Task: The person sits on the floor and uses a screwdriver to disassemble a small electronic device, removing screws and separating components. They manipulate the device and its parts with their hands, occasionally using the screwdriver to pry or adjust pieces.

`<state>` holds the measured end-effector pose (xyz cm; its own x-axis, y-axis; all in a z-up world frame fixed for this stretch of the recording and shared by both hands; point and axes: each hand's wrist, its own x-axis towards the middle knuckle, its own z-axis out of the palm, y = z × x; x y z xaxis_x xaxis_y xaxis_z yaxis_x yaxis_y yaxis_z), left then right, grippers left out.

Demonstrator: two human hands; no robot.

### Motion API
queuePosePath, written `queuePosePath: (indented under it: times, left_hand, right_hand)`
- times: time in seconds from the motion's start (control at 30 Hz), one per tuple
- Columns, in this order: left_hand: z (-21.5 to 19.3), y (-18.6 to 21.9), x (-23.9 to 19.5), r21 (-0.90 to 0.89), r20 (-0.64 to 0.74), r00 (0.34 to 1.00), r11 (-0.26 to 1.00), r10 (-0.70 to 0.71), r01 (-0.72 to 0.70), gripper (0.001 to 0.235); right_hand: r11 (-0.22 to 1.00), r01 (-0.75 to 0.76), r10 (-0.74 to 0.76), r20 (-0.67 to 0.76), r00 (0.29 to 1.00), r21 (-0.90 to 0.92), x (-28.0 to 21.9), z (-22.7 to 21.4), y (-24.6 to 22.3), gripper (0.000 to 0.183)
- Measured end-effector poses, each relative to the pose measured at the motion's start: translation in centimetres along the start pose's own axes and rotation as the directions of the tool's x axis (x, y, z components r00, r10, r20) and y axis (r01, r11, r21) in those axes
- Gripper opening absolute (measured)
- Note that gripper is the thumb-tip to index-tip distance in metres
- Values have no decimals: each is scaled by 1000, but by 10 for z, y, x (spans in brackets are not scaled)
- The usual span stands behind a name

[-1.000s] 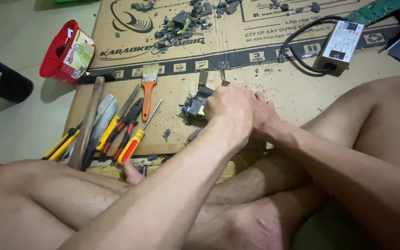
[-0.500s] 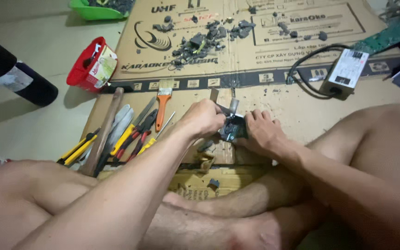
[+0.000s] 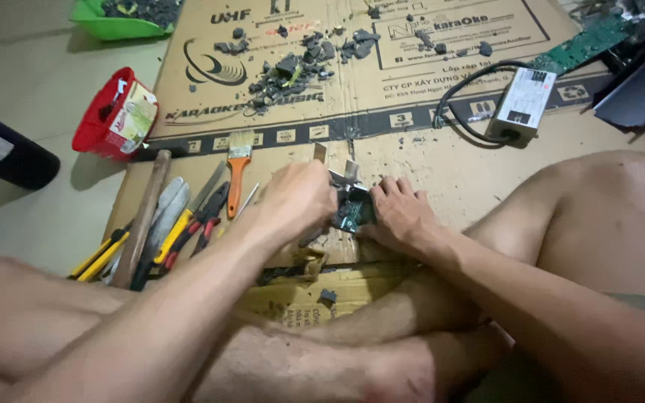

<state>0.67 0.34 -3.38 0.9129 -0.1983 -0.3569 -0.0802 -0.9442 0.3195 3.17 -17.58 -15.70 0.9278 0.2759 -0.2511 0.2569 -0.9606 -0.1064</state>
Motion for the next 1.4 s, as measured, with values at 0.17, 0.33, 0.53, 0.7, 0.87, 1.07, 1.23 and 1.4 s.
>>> queuePosePath:
  times: [0.17,0.33,0.53,0.7,0.87,1.07,1.23,1.4]
  left_hand:
    - [21,-8,23,-26,-46,998,999,35,-36,30]
    - [14,34,9,218,-1,1000,976,-26,25,28]
    - [50,46,11,326,-14,1000,945,22,-16,27]
    - [44,34,16,198,-60,998,979,-23,35,25]
    - [29,-22,11,-6,-31,999,1000,-18,17,27]
    - [43,-23,8,47,-56,998,998,36,-34,32]
    - [36,-5,-9,100,-80,996,995,36,-28,30]
    - [45,11,-1,166,-170,983,985,68,-40,22]
  right_hand:
    - [1000,-7,6,-3,1000,-8,-8,-11,-7,75]
    - [1000,-3,3,-11,1000,-12,-4,-5,-6,72]
    - [998,-26,26,-15,1000,-54,-2,1,-5,37]
    - [1000,-17,17,-13,1000,-16,5,3,-2,60]
    - [999,-24,23,20,1000,25,-3,-8,-10,75]
    - [999,-25,26,18,999,-35,-3,-1,-6,76]
    - [1000,-23,22,-18,1000,-21,-7,-2,-8,79]
    - [1000,8,-10,-78,997,-26,-3,1,-2,75]
